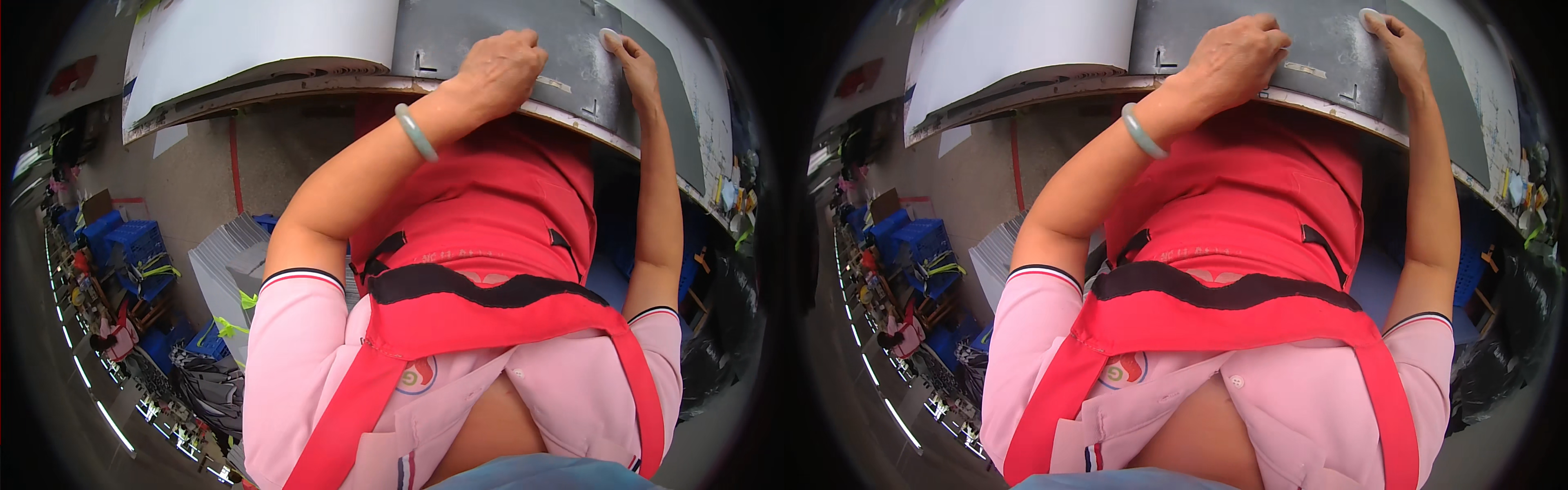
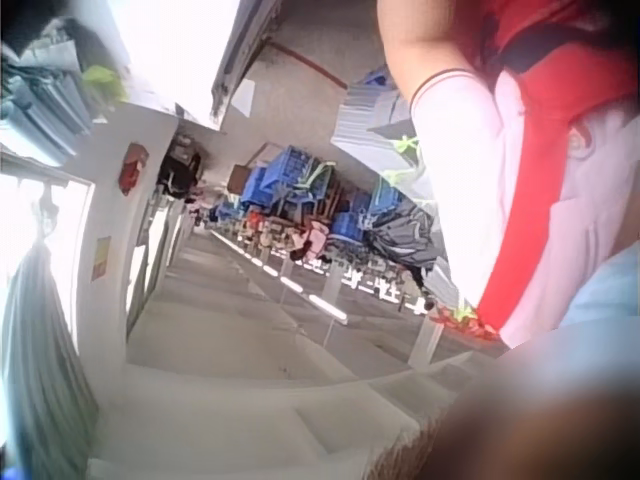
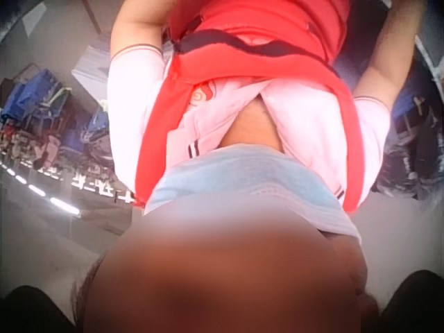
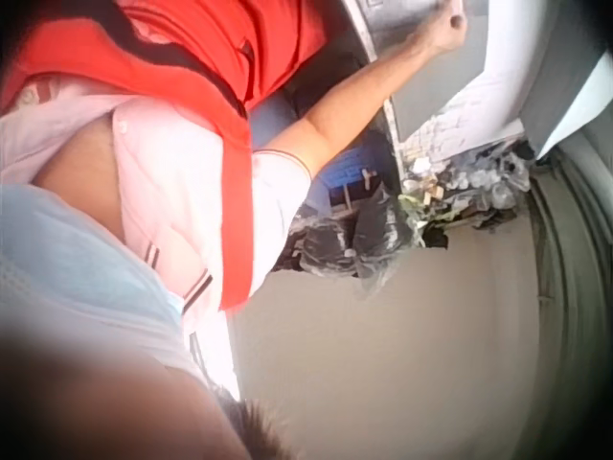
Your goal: Cleaning and preparing binder covers for assembly at a factory workstation.
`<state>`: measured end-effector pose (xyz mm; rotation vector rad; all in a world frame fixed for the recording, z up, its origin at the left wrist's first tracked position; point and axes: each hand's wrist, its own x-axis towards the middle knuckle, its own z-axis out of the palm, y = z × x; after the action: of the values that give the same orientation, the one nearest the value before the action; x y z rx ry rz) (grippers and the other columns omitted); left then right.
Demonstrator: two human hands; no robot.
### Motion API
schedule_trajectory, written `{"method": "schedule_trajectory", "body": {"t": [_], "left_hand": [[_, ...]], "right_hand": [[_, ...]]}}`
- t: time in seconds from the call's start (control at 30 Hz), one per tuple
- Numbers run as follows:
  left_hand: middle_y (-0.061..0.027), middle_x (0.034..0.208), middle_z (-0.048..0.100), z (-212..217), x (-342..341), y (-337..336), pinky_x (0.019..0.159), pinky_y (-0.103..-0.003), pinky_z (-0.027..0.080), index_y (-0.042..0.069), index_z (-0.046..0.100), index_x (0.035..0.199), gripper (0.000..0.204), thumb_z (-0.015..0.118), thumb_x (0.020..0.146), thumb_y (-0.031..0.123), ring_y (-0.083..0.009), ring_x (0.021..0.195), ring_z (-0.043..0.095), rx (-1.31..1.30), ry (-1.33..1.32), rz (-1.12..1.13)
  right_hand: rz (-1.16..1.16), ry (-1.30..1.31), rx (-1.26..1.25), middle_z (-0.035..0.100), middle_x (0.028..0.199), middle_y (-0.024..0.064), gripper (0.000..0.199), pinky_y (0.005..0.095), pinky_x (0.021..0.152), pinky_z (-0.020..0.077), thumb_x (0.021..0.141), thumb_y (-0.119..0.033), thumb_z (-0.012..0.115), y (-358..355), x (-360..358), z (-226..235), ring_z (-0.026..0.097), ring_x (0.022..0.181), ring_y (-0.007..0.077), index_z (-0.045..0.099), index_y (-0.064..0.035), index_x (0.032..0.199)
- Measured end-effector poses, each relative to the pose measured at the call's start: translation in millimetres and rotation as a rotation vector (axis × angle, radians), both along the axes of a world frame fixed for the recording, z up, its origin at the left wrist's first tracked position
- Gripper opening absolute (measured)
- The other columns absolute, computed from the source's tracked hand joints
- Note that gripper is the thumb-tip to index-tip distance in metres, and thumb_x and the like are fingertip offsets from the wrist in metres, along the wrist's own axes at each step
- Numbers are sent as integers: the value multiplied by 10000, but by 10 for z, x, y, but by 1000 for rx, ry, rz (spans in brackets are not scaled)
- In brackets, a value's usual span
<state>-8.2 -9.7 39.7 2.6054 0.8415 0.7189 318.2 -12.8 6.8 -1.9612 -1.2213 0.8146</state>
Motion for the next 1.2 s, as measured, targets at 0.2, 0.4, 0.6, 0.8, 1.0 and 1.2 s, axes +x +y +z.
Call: {"method": "schedule_trajectory", "body": {"t": [0.2, 0.4, 0.6, 0.8, 1.0, 1.2], "left_hand": [[-99, 850, 627, -354, 333, 156, 700, -382, 535, 105, 681, 846, 85, 608, 811, 131, -270, 815, 655, 138, -63, 87], [-59, 1004, 635, -374, 330, 152, 967, -611, 405, 160, 686, 1017, 176, 607, 867, 206, -286, 1065, 604, 183, -13, 71], [-151, 1376, 525, -199, 279, 102, 1108, -715, 248, 146, 619, 1307, 373, 555, 955, 252, -365, 1374, 421, 99, 159, 126], [-145, 1382, 526, -232, 334, 93, 1105, -716, 251, 144, 617, 1312, 374, 551, 962, 258, -363, 1371, 424, 106, 137, 111], [-142, 1376, 535, -233, 314, 83, 1105, -711, 257, 144, 624, 1305, 367, 554, 964, 263, -356, 1367, 433, 124, 137, 127], [-141, 1372, 539, -230, 325, 78, 1107, -705, 264, 148, 633, 1294, 358, 557, 963, 262, -352, 1364, 437, 112, 117, 126]], "right_hand": [[-41, -20, 51, 677, 932, -43, 372, 222, 803, 444, 908, -409, 734, -12, -88, 75, 578, 848, 65, 751, -94, 1105], [-68, -57, 234, 658, 930, -27, 297, 212, 772, 456, 939, -306, 733, -325, -238, 256, 558, 845, 54, 739, -74, 1125], [221, -175, 109, 662, 839, 19, 164, 252, 705, 486, 942, -160, 701, -1035, -809, 563, 589, 749, 106, 729, -25, 1030], [353, -305, 162, 659, 877, 107, 131, 308, 736, 499, 939, -133, 677, -1154, -882, 498, 639, 780, 230, 716, -30, 1010], [391, -417, 81, 665, 860, 117, 175, 322, 715, 496, 955, -190, 666, -1141, -794, 596, 638, 756, 236, 700, -25, 1004], [-4, 54, -39, 647, 758, 36, 262, 251, 522, 469, 965, -213, 665, -1182, -873, 540, 579, 604, 66, 632, -13, 1131]]}}
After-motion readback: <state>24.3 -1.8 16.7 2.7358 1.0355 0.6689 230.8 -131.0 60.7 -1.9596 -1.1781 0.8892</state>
